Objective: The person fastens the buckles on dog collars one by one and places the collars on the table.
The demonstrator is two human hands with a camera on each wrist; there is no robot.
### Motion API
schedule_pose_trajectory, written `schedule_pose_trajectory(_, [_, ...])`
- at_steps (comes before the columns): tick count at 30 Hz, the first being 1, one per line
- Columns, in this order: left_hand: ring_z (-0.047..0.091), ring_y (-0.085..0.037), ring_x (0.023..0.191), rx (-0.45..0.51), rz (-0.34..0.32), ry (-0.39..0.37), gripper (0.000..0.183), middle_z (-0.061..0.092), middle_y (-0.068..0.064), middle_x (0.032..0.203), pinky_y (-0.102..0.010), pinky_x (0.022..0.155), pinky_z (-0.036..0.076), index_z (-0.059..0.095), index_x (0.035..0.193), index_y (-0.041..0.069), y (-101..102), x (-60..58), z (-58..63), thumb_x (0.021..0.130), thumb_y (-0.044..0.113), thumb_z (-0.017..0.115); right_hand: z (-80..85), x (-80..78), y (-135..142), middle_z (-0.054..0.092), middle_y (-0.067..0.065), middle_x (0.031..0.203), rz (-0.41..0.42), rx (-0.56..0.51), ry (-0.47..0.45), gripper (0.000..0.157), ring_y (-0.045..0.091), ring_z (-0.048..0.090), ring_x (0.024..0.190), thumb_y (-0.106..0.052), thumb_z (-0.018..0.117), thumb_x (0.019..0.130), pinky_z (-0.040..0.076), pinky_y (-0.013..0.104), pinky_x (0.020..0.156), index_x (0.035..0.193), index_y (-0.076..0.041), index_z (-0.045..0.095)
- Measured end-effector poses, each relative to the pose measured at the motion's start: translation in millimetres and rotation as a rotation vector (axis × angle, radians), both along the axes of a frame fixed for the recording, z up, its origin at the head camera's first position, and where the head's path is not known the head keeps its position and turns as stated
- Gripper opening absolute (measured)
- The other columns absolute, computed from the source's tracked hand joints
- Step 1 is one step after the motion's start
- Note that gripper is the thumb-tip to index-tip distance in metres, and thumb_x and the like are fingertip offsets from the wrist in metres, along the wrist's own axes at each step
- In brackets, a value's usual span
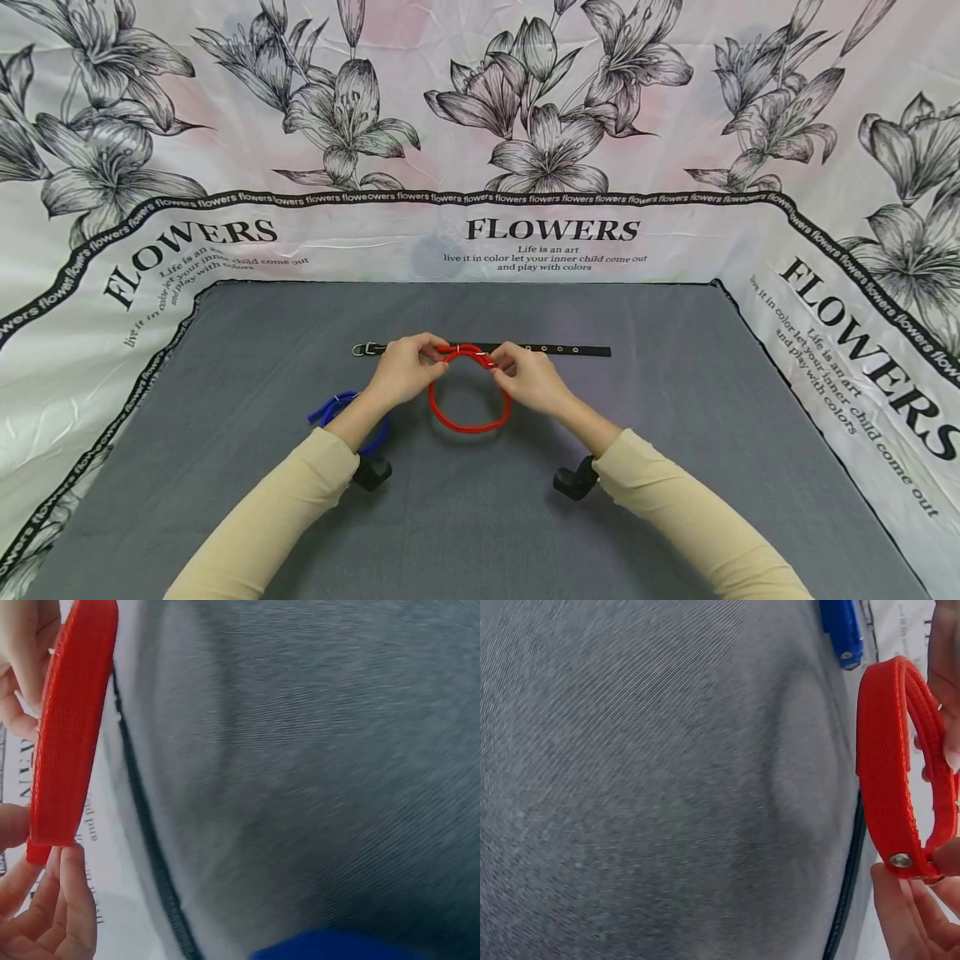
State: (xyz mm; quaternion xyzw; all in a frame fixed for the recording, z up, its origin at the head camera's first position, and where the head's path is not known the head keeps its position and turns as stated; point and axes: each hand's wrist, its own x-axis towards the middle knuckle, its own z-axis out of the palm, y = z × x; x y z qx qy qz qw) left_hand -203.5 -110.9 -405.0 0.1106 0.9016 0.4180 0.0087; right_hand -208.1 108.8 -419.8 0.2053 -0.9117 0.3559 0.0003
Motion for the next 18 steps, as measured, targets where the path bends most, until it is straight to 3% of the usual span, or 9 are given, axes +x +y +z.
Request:
schedule_pose_trajectory(8, [0.059,-0.011,0.064,-0.059,0.034,-0.048,0.024,0.069,0.000,0.080,-0.025,0.056,0.046,0.068,0.103,0.012,6,-1.6,-20.5,0.079,0.016,0.072,-9.6,-3.0,2,0.067,0.001,0.080,0.010,0.111,0.035,0.010,0.009,0.058,0.065,-0.008,0.062,0.084,0.045,0.021,0.053,0.093,-0.012,0.066])
schedule_pose_trajectory(18, [0.055,-0.009,0.058,-0.131,0.068,-0.070,0.023,0.064,0.004,0.069,-0.026,0.056,0.042,0.069,0.100,0.014,12,-5.4,-31.0,0.077,0.018,0.073,-20.7,-6.9,4,0.064,-0.001,0.072,-0.007,0.183,0.002,0.008,0.007,0.050,0.056,-0.012,0.066,0.083,0.041,0.022,0.050,0.091,-0.012,0.066])
